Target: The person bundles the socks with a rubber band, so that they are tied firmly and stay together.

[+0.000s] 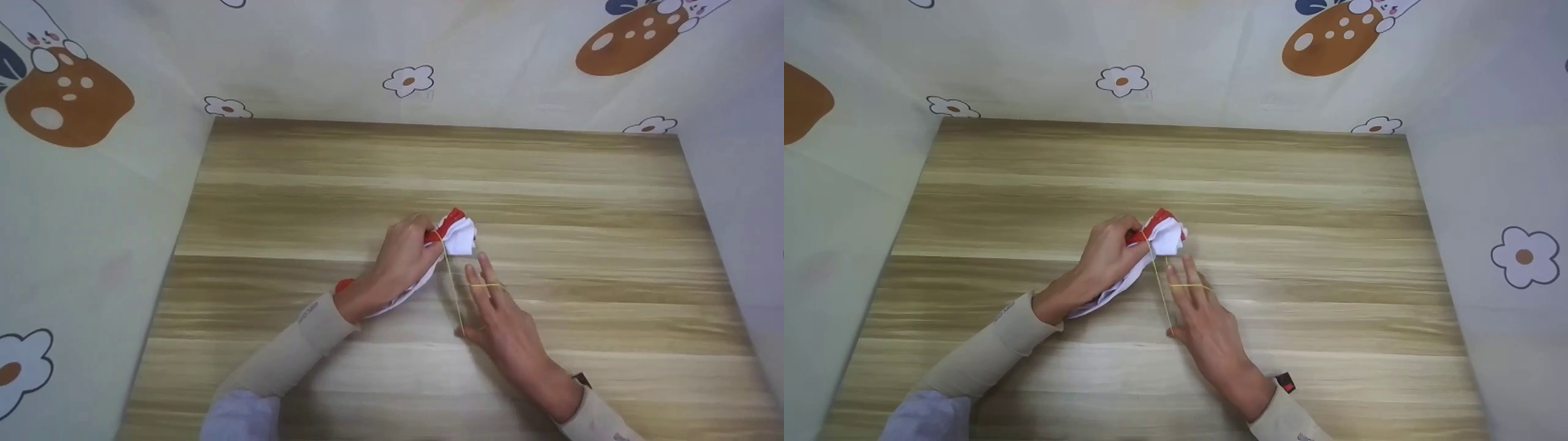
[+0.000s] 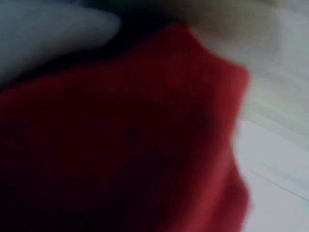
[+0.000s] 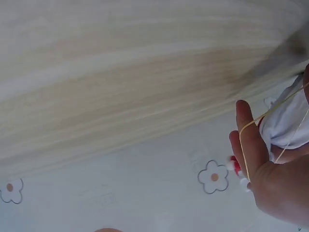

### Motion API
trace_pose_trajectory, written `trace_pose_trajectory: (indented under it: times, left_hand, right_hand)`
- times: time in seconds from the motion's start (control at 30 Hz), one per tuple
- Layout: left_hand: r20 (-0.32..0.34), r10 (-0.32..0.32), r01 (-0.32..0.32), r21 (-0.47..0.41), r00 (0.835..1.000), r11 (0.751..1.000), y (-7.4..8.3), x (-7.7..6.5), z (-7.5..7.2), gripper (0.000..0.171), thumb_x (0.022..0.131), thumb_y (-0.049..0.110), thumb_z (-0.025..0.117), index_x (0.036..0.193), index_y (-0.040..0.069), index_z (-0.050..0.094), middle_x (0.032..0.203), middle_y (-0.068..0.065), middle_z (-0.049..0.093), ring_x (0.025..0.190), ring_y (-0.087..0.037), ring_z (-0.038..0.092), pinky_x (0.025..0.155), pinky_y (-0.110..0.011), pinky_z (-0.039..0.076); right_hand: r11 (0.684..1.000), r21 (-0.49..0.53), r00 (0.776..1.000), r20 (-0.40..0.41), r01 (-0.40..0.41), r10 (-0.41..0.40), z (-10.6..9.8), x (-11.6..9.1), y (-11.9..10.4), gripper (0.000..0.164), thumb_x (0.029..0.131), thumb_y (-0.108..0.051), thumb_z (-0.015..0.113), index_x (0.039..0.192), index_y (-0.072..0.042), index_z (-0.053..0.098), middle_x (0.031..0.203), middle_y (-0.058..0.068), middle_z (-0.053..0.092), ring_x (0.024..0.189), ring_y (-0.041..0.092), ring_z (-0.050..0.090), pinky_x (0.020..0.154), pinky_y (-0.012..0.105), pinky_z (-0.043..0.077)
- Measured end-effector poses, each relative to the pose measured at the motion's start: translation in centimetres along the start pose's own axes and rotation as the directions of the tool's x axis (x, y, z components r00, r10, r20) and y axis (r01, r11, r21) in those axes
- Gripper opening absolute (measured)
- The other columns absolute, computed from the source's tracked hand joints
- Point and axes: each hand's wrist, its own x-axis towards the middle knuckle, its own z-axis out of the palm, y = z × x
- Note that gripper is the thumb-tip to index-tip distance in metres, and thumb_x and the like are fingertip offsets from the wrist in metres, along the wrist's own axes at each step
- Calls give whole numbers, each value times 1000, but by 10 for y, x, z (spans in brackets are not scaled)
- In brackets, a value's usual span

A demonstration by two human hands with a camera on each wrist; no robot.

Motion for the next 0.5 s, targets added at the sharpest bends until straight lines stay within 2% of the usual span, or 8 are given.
trace_pose_trajectory:
  times: [0.07, 0.13, 0.17, 0.23, 0.33, 0.43, 0.5]
  left_hand:
    - [47, 16, -18, 33, 999, 999, 0, -1, 4, 21, 92, 17, 73, 108, 3, 70, 96, -7, 70, 79, -17, 62, 70, -25, 56]
    - [97, 60, -67, 63, 993, 996, 0, -5, 10, 21, 92, 18, 74, 106, 3, 70, 93, -6, 68, 76, -15, 61, 67, -22, 54]
    - [117, 95, -104, 75, 989, 992, -1, -7, 13, 20, 92, 18, 74, 104, 3, 70, 91, -6, 68, 75, -14, 61, 66, -21, 53]
    - [150, 176, -190, 87, 973, 978, 0, -12, 18, 16, 92, 17, 73, 101, 4, 71, 89, -5, 67, 72, -14, 60, 64, -21, 50]
    - [177, 292, -308, 75, 940, 948, 2, -18, 22, 10, 92, 14, 70, 97, 6, 71, 86, -3, 68, 71, -12, 59, 62, -20, 49]
    - [193, 409, -423, 34, 892, 906, 3, -24, 20, 11, 93, 13, 68, 100, 6, 73, 89, -2, 70, 74, -11, 60, 66, -20, 51]
    - [192, 479, -485, -17, 856, 874, 3, -28, 18, 13, 94, 12, 66, 103, 7, 74, 92, -2, 72, 79, -12, 62, 71, -20, 53]
  right_hand:
    - [996, -11, 996, 34, 87, -86, -4, 2, -2, 121, 63, -31, 99, 161, -11, 32, 168, 16, 29, 128, 31, 59, 84, 35, 61]
    - [987, -12, 986, 55, 159, -158, -14, 8, -1, 118, 63, -26, 99, 160, -8, 34, 166, 19, 33, 144, 36, 47, 104, 43, 54]
    - [983, -7, 981, 61, 184, -183, -19, 12, 0, 116, 63, -24, 99, 159, -6, 35, 165, 20, 34, 147, 38, 43, 110, 48, 49]
    - [976, -14, 974, 63, 219, -218, -31, 20, 3, 113, 64, -22, 99, 157, -5, 38, 163, 21, 38, 148, 40, 40, 112, 56, 45]
    - [973, 15, 969, 85, 231, -231, -47, 31, 6, 109, 66, -18, 97, 156, -2, 39, 162, 20, 41, 149, 40, 40, 113, 59, 42]
    - [978, 102, 969, 152, 180, -194, -59, 39, 8, 104, 72, -13, 93, 158, -1, 36, 163, 18, 41, 151, 35, 39, 118, 51, 39]
    - [978, 171, 967, 204, 118, -153, -66, 42, 9, 100, 76, -11, 91, 158, -2, 35, 162, 17, 42, 149, 31, 44, 119, 47, 39]
